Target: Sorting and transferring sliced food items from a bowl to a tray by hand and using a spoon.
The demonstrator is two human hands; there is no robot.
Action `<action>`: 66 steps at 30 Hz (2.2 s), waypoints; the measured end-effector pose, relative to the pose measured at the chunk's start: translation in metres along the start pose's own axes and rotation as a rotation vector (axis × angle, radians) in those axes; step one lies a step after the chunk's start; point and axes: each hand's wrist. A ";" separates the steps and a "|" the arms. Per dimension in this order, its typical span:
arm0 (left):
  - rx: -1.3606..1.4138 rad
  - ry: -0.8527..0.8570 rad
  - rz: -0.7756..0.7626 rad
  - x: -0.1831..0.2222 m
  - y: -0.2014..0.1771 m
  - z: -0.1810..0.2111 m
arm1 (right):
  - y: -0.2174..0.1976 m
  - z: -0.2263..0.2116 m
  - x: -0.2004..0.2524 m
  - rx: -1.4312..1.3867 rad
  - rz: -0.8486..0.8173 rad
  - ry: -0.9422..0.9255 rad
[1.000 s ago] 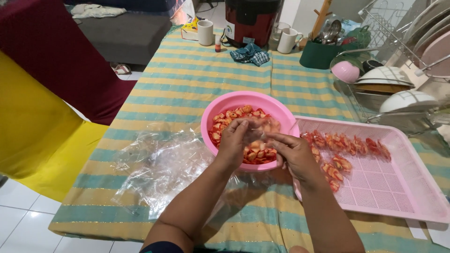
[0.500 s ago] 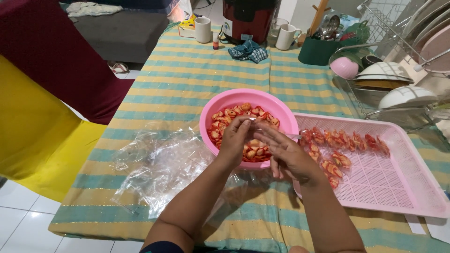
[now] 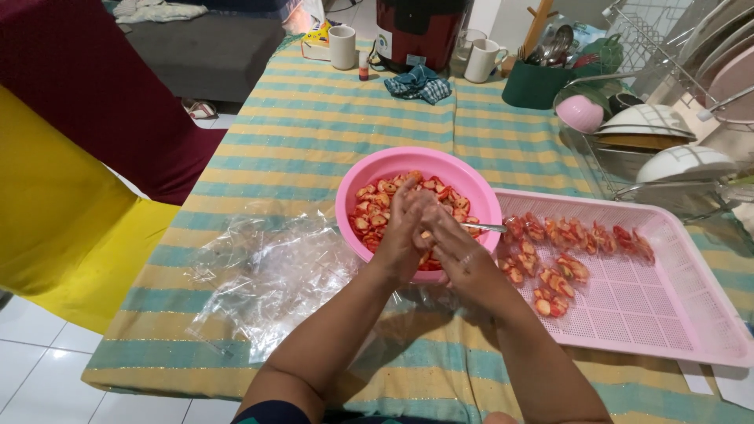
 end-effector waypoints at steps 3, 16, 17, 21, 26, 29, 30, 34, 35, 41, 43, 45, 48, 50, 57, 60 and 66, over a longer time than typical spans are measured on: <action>0.048 -0.003 0.047 -0.005 -0.002 -0.012 | 0.004 0.000 0.000 0.049 -0.018 0.035; 0.373 0.034 0.232 -0.024 -0.031 -0.030 | -0.030 -0.005 0.027 0.008 -0.227 0.006; 0.377 0.032 0.231 -0.022 -0.033 -0.025 | -0.038 -0.008 0.027 0.011 -0.227 0.009; 0.384 -0.068 0.358 -0.010 -0.050 -0.013 | -0.072 -0.015 0.021 0.072 -0.172 0.121; 0.521 -0.206 0.286 0.031 -0.098 -0.058 | -0.104 0.047 0.013 0.212 -0.076 0.150; 0.696 -0.325 0.079 0.064 -0.108 -0.075 | -0.106 0.070 -0.001 0.222 -0.108 0.204; 0.765 -0.386 0.138 0.079 -0.095 -0.062 | -0.103 0.072 -0.007 0.347 -0.149 0.381; 0.735 -0.481 0.217 0.114 -0.082 -0.072 | -0.091 0.074 -0.033 0.635 -0.401 0.663; 0.737 -0.480 0.234 0.117 -0.083 -0.080 | -0.085 0.067 -0.043 0.626 -0.417 0.662; 0.818 -0.519 0.188 0.118 -0.086 -0.101 | -0.072 0.064 -0.073 0.781 -0.627 0.714; 0.980 -0.435 -0.036 0.116 -0.090 -0.113 | -0.069 0.040 -0.084 0.716 -0.539 0.859; 0.978 -0.420 -0.048 0.111 -0.094 -0.126 | -0.073 0.049 -0.084 0.645 -0.502 0.764; 0.992 -0.389 -0.095 0.106 -0.093 -0.126 | -0.073 0.099 -0.087 0.641 -0.449 0.590; 1.009 -0.376 -0.118 0.107 -0.090 -0.123 | -0.065 0.121 -0.095 0.700 -0.443 0.511; 0.948 -0.336 -0.112 0.106 -0.089 -0.120 | -0.027 0.135 -0.142 0.730 -0.541 0.399; 0.958 -0.365 -0.079 0.110 -0.091 -0.123 | -0.020 0.169 -0.144 0.712 -0.559 0.270; 0.949 -0.391 -0.061 0.110 -0.087 -0.117 | -0.033 0.196 -0.129 0.658 -0.626 0.011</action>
Point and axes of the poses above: each hand's wrist, its own x-axis away from the middle knuckle, its own y-axis out of the palm, z = x × y, and after that the axes turned 15 degrees about -x, right-handed
